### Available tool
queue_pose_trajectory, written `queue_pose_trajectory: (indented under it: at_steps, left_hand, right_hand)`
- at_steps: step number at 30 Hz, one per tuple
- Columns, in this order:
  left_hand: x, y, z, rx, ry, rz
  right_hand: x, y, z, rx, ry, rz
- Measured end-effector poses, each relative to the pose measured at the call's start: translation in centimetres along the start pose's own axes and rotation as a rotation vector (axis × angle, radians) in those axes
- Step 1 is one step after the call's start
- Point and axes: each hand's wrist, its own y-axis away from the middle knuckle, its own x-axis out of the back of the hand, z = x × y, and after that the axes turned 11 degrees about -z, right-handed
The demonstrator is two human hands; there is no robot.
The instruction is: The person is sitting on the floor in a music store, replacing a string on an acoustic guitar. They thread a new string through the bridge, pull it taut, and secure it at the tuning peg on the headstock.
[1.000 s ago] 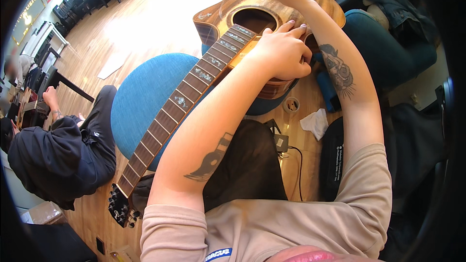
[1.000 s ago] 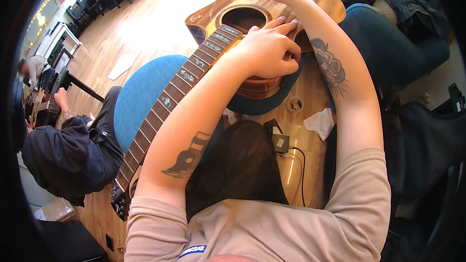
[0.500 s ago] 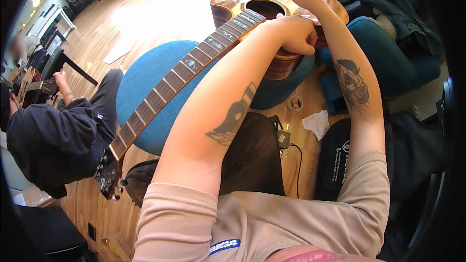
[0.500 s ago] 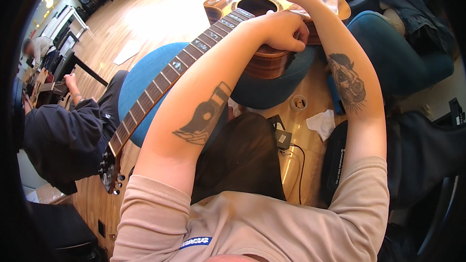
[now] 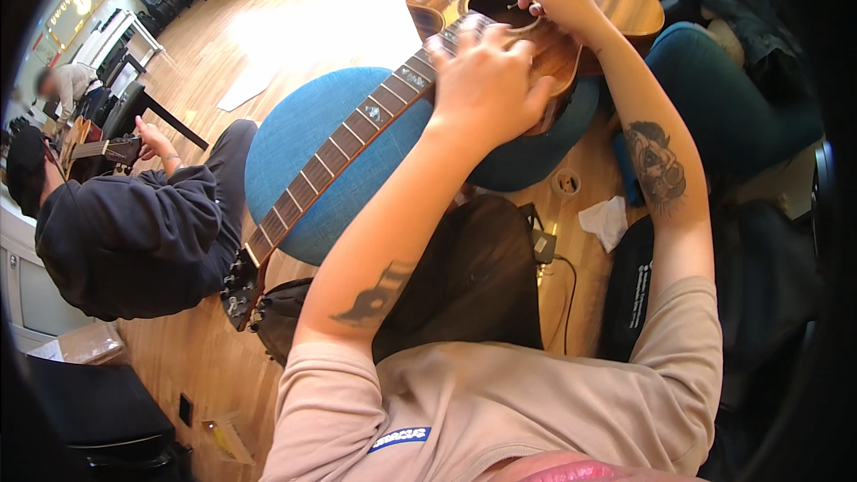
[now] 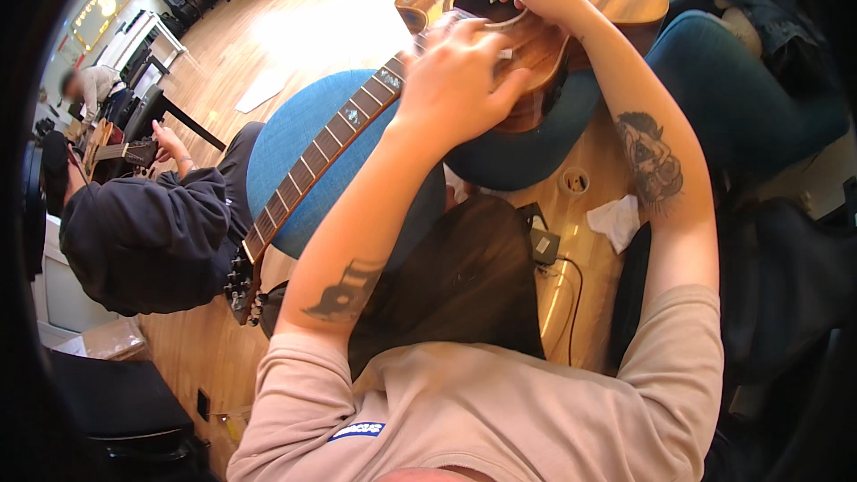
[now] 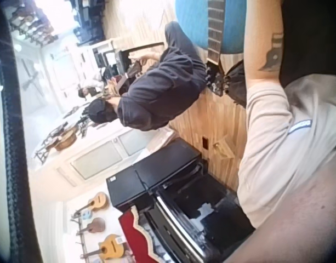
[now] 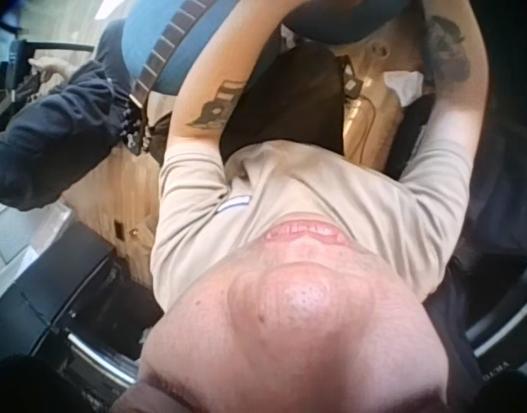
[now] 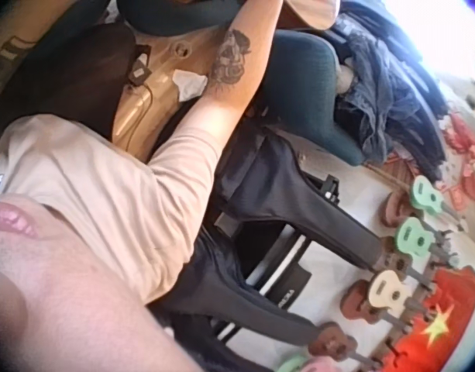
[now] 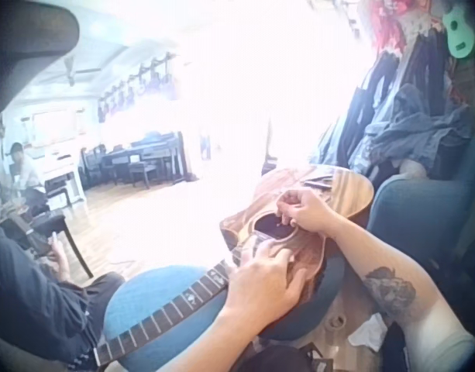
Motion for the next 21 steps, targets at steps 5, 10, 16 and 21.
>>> queue_pose_trajectory:
  at_steps: [5,10,16,21]
  left_hand:
    - [-0.6,6.8,-2.3,0.060,-0.127,0.196]
    - [2.1,11.0,-4.1,0.141,-0.169,0.220]
    - [2.9,15.3,-5.9,0.293,-0.067,0.273]
    - [2.5,16.0,-6.4,0.275,-0.069,0.196]
  right_hand:
    - [-2.8,0.7,-4.9,-0.045,-0.036,0.066]
    - [-3.0,1.9,-6.0,-0.067,-0.029,0.119]
    - [-4.5,4.1,-8.0,0.129,-0.168,0.104]
    - [-8.0,8.1,-11.3,0.201,-0.285,0.056]
